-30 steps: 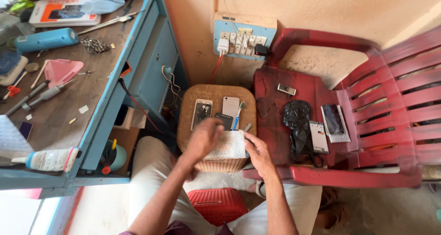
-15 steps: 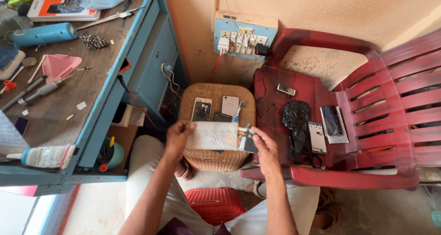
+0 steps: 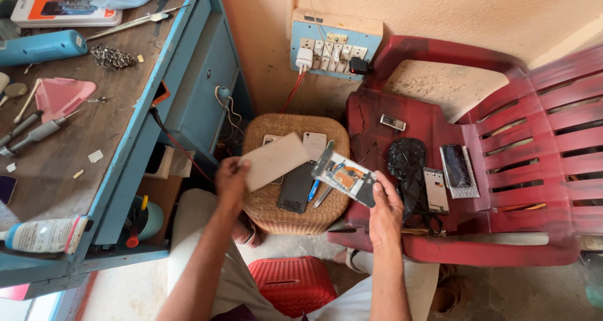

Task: The person uses a metal prying tool to separate the back cover of a smartphone. They then use a toothbrush to clean the device's edges and interior. Finally, they unwrap a new battery and compare it to the old one before placing the old battery back into the phone.

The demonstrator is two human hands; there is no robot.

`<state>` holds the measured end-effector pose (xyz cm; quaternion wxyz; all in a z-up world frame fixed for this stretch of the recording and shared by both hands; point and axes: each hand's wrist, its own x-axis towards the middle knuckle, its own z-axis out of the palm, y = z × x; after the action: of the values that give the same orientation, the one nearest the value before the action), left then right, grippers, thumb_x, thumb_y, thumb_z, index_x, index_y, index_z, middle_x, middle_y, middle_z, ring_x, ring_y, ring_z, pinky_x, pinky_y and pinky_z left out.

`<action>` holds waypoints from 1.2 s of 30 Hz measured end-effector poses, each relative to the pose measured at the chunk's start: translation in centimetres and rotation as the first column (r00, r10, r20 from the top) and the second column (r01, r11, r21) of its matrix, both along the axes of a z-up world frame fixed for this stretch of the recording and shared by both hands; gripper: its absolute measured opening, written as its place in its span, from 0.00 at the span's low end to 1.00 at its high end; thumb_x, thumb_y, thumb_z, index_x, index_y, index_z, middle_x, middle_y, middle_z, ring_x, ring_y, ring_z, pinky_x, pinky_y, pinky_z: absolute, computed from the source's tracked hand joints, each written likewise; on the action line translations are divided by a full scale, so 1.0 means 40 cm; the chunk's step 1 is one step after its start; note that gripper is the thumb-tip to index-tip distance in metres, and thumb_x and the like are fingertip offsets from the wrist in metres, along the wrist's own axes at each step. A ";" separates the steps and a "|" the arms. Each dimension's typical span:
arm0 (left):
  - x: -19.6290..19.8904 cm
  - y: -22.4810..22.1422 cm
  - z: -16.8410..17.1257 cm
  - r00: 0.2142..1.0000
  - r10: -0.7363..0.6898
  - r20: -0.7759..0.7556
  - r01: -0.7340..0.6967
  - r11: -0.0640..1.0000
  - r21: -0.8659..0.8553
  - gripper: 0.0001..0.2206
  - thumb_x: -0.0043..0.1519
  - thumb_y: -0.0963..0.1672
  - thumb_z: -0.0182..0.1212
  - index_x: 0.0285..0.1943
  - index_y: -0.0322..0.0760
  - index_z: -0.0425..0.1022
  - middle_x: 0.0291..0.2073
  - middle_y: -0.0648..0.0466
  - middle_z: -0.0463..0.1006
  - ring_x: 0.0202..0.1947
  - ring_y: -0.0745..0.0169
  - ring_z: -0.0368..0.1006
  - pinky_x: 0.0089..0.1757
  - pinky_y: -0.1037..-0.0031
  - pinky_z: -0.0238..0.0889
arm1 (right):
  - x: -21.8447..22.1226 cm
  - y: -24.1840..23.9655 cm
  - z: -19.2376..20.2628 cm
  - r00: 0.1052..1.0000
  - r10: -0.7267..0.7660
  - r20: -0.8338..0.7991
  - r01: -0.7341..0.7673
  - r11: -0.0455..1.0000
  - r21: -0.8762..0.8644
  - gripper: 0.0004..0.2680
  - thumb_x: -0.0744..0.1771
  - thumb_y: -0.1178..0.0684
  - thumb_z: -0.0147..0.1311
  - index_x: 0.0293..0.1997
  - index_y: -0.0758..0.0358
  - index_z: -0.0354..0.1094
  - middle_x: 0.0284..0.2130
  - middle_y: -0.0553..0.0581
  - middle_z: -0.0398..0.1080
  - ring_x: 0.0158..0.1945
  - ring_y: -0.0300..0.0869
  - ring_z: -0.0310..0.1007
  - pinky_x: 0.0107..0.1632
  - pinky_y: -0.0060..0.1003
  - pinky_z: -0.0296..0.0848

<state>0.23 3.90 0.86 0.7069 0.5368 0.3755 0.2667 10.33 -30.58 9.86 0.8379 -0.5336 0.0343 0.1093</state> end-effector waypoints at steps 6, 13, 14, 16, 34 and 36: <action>0.061 -0.125 0.075 0.968 -0.052 -0.246 0.091 0.985 0.148 0.16 0.59 0.45 0.69 0.51 0.35 0.70 0.40 0.52 0.78 0.40 0.62 0.74 0.43 0.71 0.67 | -0.005 0.019 0.006 1.000 -0.020 -0.020 0.020 0.999 0.048 0.16 0.69 0.56 0.52 0.65 0.68 0.65 0.55 0.59 0.73 0.55 0.42 0.74 0.61 0.42 0.73; 0.011 -0.152 0.158 0.937 0.082 -0.338 0.207 0.651 0.730 0.17 0.58 0.47 0.70 0.50 0.33 0.73 0.44 0.44 0.79 0.43 0.45 0.76 0.44 0.61 0.67 | -0.007 0.033 -0.026 0.999 0.039 -0.014 -0.038 0.997 0.063 0.16 0.69 0.55 0.54 0.64 0.68 0.66 0.54 0.59 0.73 0.55 0.41 0.73 0.62 0.41 0.71; 0.007 -0.150 0.160 0.961 0.104 -0.255 0.161 0.537 0.828 0.17 0.59 0.46 0.70 0.51 0.32 0.74 0.45 0.41 0.79 0.45 0.41 0.75 0.44 0.60 0.67 | -0.006 0.036 -0.026 0.999 0.045 -0.003 -0.045 0.997 0.064 0.16 0.69 0.55 0.55 0.64 0.68 0.67 0.54 0.59 0.73 0.55 0.41 0.73 0.62 0.41 0.71; 0.000 -0.148 0.165 0.955 0.011 -0.296 0.228 0.610 0.759 0.16 0.61 0.47 0.68 0.53 0.34 0.76 0.46 0.44 0.81 0.43 0.46 0.77 0.45 0.61 0.69 | -0.005 0.042 -0.023 0.998 0.058 -0.018 -0.057 0.997 0.061 0.15 0.69 0.55 0.55 0.64 0.68 0.67 0.54 0.58 0.73 0.56 0.41 0.73 0.62 0.41 0.71; -0.039 -0.206 0.287 0.746 -0.600 0.289 0.653 0.745 -0.137 0.19 0.64 0.40 0.62 0.65 0.28 0.72 0.45 0.49 0.84 0.44 0.65 0.80 0.47 0.73 0.76 | -0.033 0.076 -0.014 0.986 0.163 -0.046 -0.160 0.986 0.054 0.14 0.69 0.56 0.55 0.61 0.66 0.67 0.51 0.57 0.74 0.54 0.42 0.73 0.59 0.42 0.72; -0.048 -0.192 0.281 0.748 -0.605 0.273 0.659 0.726 -0.196 0.19 0.65 0.43 0.60 0.64 0.27 0.72 0.46 0.48 0.83 0.44 0.65 0.80 0.48 0.73 0.76 | -0.032 0.075 -0.004 0.985 0.165 -0.058 -0.165 0.986 0.018 0.12 0.69 0.55 0.55 0.59 0.65 0.68 0.48 0.56 0.74 0.52 0.41 0.74 0.57 0.41 0.73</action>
<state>-1.70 -3.78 12.08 0.8561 0.4992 0.1337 0.0029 9.04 -27.59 9.70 0.8282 -0.5255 0.0140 0.1943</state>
